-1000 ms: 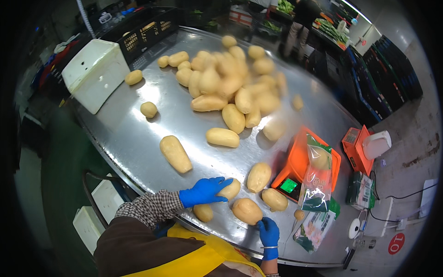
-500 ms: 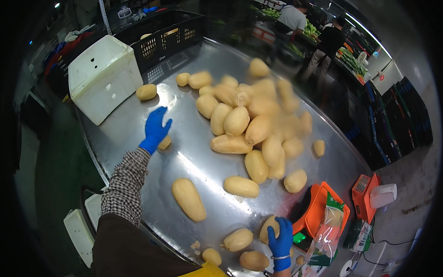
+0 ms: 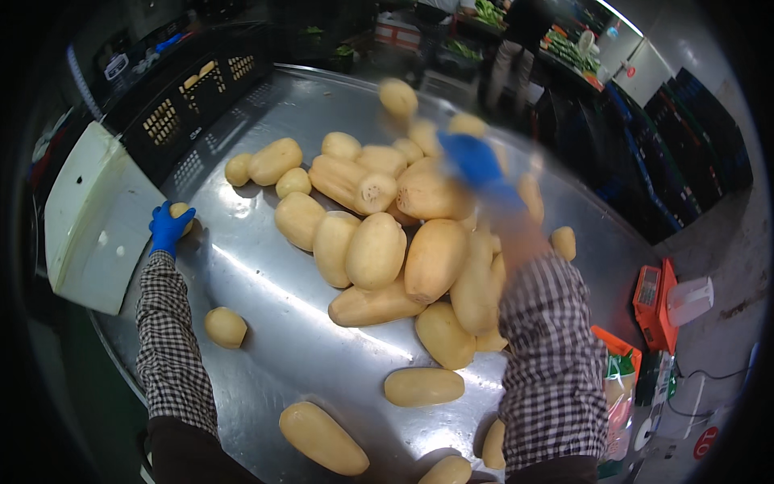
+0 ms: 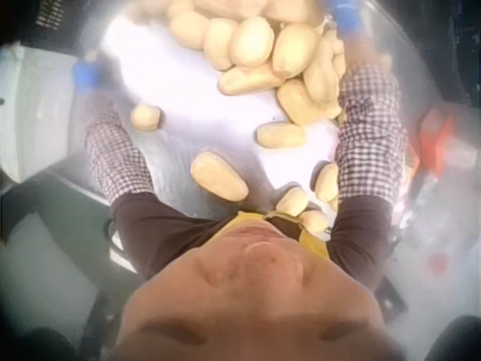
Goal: The person selects potatoes from a pile, places them in a plastic bag, trims a potato with a knife, weighs the bag on a scale, and places the filled bags into a crate.
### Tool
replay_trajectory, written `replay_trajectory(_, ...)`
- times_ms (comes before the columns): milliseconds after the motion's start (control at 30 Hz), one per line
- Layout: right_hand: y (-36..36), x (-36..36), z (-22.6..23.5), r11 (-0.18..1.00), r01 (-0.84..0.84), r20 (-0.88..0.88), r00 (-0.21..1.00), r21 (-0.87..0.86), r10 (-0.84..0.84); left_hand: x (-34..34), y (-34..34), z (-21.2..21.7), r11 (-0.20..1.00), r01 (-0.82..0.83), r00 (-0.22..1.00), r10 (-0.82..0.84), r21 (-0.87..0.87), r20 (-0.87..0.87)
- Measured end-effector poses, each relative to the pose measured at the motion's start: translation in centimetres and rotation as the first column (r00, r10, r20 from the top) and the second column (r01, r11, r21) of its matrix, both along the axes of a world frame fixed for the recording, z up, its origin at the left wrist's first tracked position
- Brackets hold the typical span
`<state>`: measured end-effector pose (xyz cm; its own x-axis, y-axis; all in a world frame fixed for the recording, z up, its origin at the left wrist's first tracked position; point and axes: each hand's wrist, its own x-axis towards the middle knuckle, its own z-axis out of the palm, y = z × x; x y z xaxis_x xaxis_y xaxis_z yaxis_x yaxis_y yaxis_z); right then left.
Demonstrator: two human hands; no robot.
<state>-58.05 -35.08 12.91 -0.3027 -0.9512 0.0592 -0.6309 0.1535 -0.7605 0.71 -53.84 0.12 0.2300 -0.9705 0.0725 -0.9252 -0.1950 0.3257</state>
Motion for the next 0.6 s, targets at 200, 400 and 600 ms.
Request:
replay_trajectory(200,-5.4,-0.7,-6.5,0.827,-0.538,-0.111,0.823,0.161,0.557,-9.2,-1.1,-1.4,0.879,0.373,0.762,-0.473,-0.297,-0.443)
replay_trajectory(400,-1.5,7.2,-2.3,0.750,-0.231,-0.311,0.805,0.619,0.505,-17.5,2.4,-1.8,0.739,0.553,0.775,-0.626,-0.385,-0.089)
replay_trajectory(600,5.3,6.6,-8.6,0.884,-0.437,-0.244,0.850,0.167,0.467,-21.3,6.8,0.8,0.625,0.754,0.609,-0.780,-0.200,-0.144)
